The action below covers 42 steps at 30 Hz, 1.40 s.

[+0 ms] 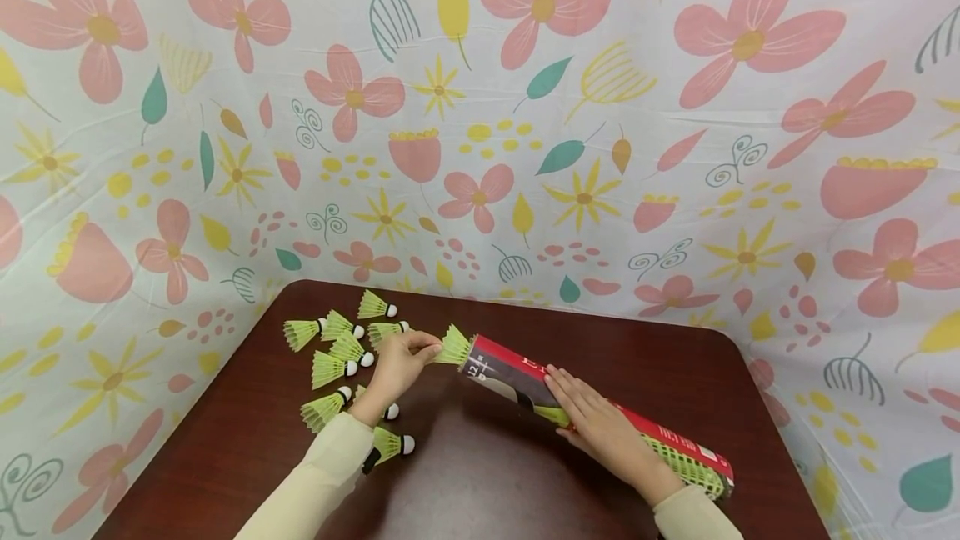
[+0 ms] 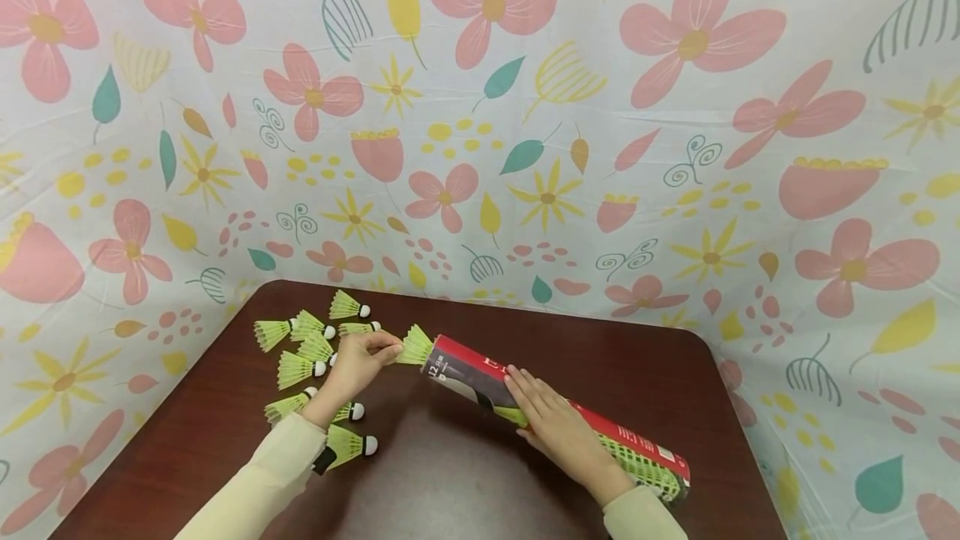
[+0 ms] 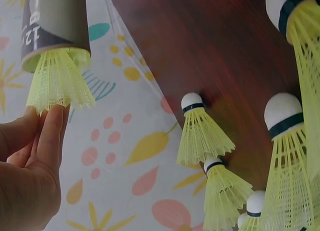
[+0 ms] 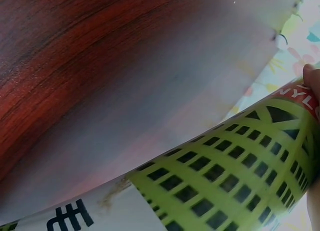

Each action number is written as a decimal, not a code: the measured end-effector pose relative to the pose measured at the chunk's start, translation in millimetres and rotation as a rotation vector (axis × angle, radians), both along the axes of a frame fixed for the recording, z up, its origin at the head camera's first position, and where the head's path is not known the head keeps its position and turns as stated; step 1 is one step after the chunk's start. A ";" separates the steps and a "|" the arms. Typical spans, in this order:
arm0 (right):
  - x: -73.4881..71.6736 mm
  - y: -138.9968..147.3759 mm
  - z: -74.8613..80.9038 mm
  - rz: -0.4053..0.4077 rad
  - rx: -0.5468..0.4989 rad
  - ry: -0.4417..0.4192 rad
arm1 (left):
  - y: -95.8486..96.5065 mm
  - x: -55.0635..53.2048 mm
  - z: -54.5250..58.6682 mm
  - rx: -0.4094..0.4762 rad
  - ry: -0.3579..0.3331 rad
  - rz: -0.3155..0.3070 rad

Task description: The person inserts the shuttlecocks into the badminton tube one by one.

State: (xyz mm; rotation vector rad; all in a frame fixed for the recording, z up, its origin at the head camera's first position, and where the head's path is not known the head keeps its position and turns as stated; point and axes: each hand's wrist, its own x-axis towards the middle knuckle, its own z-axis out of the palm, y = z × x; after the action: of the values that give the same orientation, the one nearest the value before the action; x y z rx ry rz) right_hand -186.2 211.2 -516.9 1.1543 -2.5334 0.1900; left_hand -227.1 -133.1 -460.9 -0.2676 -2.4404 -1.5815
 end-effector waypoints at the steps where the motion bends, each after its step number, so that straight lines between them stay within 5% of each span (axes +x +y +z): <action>1: 0.1 -0.2 0.2 0.000 -0.001 -0.002 | 0.7 0.2 -1.3 -0.001 0.003 -0.005; 9: 1.9 -3.0 1.1 -0.004 0.002 -0.029 | 3.9 0.9 -10.0 -0.003 0.087 -0.073; 17: 3.9 -4.0 0.3 0.001 -0.008 -0.043 | 9.9 2.4 -8.9 -0.015 -0.021 -0.052; 42: 5.5 -7.3 2.3 -0.012 0.012 -0.050 | 17.5 -0.6 -14.5 0.003 -0.047 -0.134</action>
State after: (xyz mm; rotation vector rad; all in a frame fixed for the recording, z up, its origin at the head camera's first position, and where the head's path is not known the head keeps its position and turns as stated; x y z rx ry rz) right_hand -180.7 203.9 -514.7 1.1524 -2.5877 0.2041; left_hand -227.7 -115.6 -475.4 -0.4059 -2.5021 -1.6631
